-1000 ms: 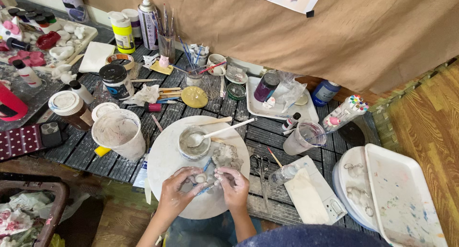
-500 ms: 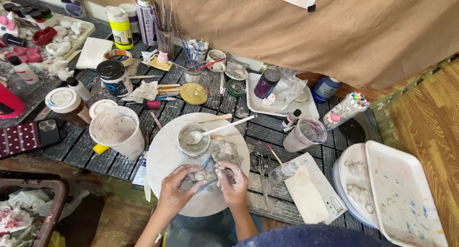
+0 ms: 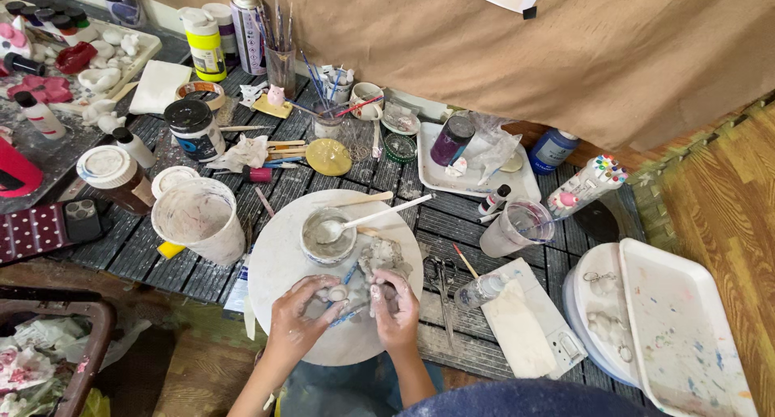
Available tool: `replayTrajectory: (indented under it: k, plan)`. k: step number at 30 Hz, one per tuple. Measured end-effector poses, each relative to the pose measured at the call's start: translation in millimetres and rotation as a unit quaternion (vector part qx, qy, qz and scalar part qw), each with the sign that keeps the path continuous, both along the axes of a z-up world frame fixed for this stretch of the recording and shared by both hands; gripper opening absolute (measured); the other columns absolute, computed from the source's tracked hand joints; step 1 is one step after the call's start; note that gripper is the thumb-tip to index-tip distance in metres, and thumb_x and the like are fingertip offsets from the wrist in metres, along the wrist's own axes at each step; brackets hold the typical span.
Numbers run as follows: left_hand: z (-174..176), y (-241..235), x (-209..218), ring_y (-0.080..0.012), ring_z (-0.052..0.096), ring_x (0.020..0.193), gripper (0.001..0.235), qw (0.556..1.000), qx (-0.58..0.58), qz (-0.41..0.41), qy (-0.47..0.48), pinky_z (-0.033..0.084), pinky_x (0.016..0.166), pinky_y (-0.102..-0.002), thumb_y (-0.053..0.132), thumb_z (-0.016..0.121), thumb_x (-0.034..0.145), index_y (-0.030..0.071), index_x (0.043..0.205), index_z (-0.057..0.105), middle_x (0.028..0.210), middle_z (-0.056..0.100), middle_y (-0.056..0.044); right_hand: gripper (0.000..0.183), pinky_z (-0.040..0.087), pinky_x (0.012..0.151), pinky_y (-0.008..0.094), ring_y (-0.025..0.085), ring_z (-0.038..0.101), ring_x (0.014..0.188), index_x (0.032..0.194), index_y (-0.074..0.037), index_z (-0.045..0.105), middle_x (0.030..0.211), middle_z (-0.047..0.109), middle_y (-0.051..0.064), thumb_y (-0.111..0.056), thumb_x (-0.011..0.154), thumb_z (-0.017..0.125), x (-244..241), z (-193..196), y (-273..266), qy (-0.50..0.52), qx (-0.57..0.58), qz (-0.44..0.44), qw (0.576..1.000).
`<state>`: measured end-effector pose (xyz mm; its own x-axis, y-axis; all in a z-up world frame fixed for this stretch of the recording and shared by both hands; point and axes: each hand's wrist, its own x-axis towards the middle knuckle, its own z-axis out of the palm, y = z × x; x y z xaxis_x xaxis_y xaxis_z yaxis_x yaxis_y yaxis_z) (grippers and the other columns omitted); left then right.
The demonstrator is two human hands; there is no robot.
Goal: The person shapes a small lump of gray clay by hand on a rotating turntable. They repeatedly roll, pinch, and smooth the material to form a rounded shape, occasionally using a small sculpting tool to refine details.
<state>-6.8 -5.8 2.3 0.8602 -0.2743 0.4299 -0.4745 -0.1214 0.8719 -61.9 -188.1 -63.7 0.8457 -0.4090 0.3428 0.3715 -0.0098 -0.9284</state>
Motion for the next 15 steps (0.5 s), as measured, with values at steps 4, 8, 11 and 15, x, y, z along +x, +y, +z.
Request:
replayTrajectory:
  k: [4, 8, 11, 15]
  plan:
    - [-0.4, 0.1, 0.3, -0.0197, 0.076, 0.093, 0.041, 1.0, -0.011, 0.001, 0.021, 0.06, 0.08, -0.031, 0.002, 0.087, 0.069, 0.004, 0.108, 0.074, 0.108, 0.078, -0.01, 0.023, 0.048, 0.058, 0.02, 0.008, 0.064, 0.07, 0.124, -0.001, 0.064, 0.116, 0.071, 0.01, -0.007, 0.103, 0.055, 0.0, 3.0, 0.8, 0.031, 0.024, 0.007, 0.999]
    - [-0.2, 1.4, 2.2, -0.0201, 0.077, 0.09, 0.041, 0.999, -0.01, -0.011, 0.047, 0.061, 0.078, -0.031, 0.002, 0.085, 0.07, 0.004, 0.109, 0.072, 0.11, 0.077, -0.01, 0.021, 0.048, 0.058, 0.02, 0.009, 0.069, 0.072, 0.119, -0.002, 0.065, 0.119, 0.073, 0.012, -0.005, 0.1, 0.058, 1.3, 7.7, 2.0, 0.065, -0.014, 0.001, 0.998]
    - [-1.7, 3.4, 1.9, -0.0219, 0.076, 0.092, 0.041, 1.0, -0.01, -0.023, 0.014, 0.06, 0.078, -0.032, 0.002, 0.085, 0.071, 0.003, 0.11, 0.071, 0.11, 0.076, -0.011, 0.02, 0.05, 0.059, 0.02, 0.011, 0.069, 0.075, 0.116, -0.001, 0.067, 0.12, 0.075, 0.013, -0.003, 0.097, 0.062, 2.5, 9.7, 3.4, 0.09, -0.029, -0.002, 0.996]
    - [-2.5, 5.7, 0.8, -0.0239, 0.076, 0.091, 0.04, 1.0, 0.02, -0.023, -0.004, 0.059, 0.078, -0.032, 0.003, 0.085, 0.071, 0.003, 0.109, 0.072, 0.106, 0.077, -0.012, 0.013, 0.057, 0.096, 0.029, 0.019, 0.07, 0.114, 0.113, 0.003, 0.068, 0.126, 0.074, 0.016, 0.005, 0.1, 0.064, 3.8, 13.9, 5.6, -0.026, -0.108, 0.026, 0.993]
